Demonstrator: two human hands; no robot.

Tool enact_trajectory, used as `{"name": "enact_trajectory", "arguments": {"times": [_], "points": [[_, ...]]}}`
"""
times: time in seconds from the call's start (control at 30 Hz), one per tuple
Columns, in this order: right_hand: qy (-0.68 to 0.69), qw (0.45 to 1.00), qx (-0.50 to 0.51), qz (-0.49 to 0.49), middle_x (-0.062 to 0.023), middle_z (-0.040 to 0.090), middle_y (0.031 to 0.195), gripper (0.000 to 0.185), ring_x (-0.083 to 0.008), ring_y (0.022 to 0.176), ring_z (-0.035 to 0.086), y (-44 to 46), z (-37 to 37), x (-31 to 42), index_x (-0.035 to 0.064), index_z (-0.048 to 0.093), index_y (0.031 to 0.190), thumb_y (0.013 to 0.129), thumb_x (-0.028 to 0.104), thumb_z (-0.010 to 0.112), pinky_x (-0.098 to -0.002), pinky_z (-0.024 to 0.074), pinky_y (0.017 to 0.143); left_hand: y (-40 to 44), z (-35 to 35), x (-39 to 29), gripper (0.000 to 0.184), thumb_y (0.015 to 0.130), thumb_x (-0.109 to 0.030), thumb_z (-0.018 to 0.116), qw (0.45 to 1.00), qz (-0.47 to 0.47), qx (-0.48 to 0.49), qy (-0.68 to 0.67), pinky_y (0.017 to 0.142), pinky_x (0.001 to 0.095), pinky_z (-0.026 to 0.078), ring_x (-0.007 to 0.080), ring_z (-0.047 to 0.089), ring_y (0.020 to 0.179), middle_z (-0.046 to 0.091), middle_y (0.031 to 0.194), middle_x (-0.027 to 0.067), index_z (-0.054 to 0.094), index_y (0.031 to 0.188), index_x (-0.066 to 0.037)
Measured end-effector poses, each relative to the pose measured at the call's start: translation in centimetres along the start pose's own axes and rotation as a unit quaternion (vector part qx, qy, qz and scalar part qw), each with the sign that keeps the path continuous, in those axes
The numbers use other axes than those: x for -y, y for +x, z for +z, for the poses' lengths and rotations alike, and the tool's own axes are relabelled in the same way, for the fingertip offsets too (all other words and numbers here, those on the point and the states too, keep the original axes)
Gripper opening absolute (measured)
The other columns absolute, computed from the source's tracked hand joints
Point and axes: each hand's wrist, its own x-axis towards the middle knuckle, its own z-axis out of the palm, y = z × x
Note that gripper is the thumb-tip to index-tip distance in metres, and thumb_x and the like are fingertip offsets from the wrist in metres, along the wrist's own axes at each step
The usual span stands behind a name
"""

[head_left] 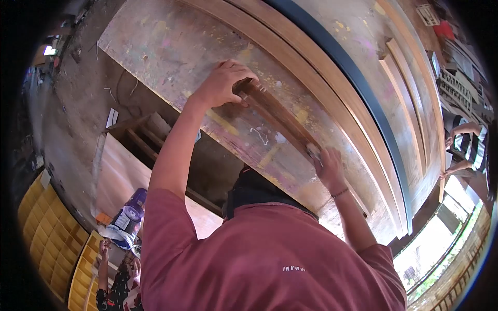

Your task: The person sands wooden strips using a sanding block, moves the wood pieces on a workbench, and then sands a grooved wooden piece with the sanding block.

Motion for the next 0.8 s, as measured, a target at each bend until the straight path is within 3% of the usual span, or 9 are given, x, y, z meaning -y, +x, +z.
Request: {"name": "enact_trajectory", "arguments": {"times": [0.1, 0.27, 0.4, 0.47, 0.63, 0.8], "points": [[0.03, 0.999, -0.004, -0.024, -0.0165, 0.064, 0.102, 0.026, -0.039, 0.099, 0.064, 8.1, 0.6, 4.8, 0.0054, 0.059, 0.108, 0.093, 0.017, 0.077, -0.0505, 0.0504, 0.087, -0.2, 0.8, 0.5, 0.071, 0.067, -0.026, 0.099, 0.999, 0.007, 0.0, -0.042, 0.124, 0.0495, 0.035, 0.0265, 0.053, 0.14, 0.067, 0.138, -0.0044, 0.068, 0.131, -0.026], [0.069, 0.996, -0.044, -0.036, -0.0187, 0.066, 0.105, 0.027, -0.0418, 0.102, 0.065, 20.0, 2.8, 11.8, 0.0033, 0.061, 0.113, 0.097, 0.02, 0.075, -0.0524, 0.0502, 0.089, -0.2, 0.8, 1.1, 0.073, 0.066, -0.031, 0.099, 0.997, 0.041, -0.016, -0.068, 0.122, 0.0503, 0.036, 0.0266, 0.054, 0.138, 0.068, 0.135, -0.0035, 0.068, 0.132, -0.026], [0.055, 0.995, -0.063, -0.057, -0.0153, 0.065, 0.106, 0.03, -0.0389, 0.105, 0.065, 19.2, 2.7, 11.2, 0.0073, 0.059, 0.12, 0.099, 0.025, 0.071, -0.0513, 0.0519, 0.09, 0.0, 0.8, 1.4, 0.075, 0.064, -0.034, 0.1, 0.998, 0.037, -0.018, -0.053, 0.121, 0.0519, 0.036, 0.026, 0.054, 0.138, 0.067, 0.134, -0.0026, 0.069, 0.131, -0.026], [0.051, 0.998, -0.033, -0.021, -0.0186, 0.064, 0.102, 0.025, -0.0425, 0.098, 0.064, 15.9, 2.1, 9.7, 0.0031, 0.061, 0.109, 0.096, 0.019, 0.076, -0.0537, 0.0498, 0.087, 0.4, 0.1, 1.4, 0.075, 0.063, -0.034, 0.1, 0.998, 0.037, -0.007, -0.046, 0.121, 0.0525, 0.036, 0.0261, 0.053, 0.138, 0.067, 0.134, -0.0024, 0.069, 0.131, -0.027], [0.029, 1.0, 0.007, 0.007, -0.019, 0.064, 0.099, 0.025, -0.0438, 0.096, 0.063, 9.9, 0.7, 6.5, 0.0025, 0.059, 0.104, 0.094, 0.015, 0.078, -0.0537, 0.05, 0.087, 0.1, 0.9, 1.6, 0.076, 0.062, -0.032, 0.102, 0.998, 0.034, -0.014, -0.057, 0.121, 0.0525, 0.036, 0.0283, 0.051, 0.14, 0.065, 0.139, -0.0035, 0.068, 0.131, -0.028], [0.056, 0.998, -0.005, -0.015, -0.0202, 0.067, 0.103, 0.025, -0.0433, 0.101, 0.065, 19.2, 2.2, 11.5, 0.0036, 0.061, 0.111, 0.098, 0.02, 0.074, -0.0539, 0.0502, 0.088, 0.0, 0.6, 1.2, 0.072, 0.063, -0.031, 0.101, 0.998, 0.026, -0.012, -0.053, 0.122, 0.0496, 0.035, 0.0281, 0.052, 0.139, 0.066, 0.139, -0.0023, 0.07, 0.128, -0.028]]}}
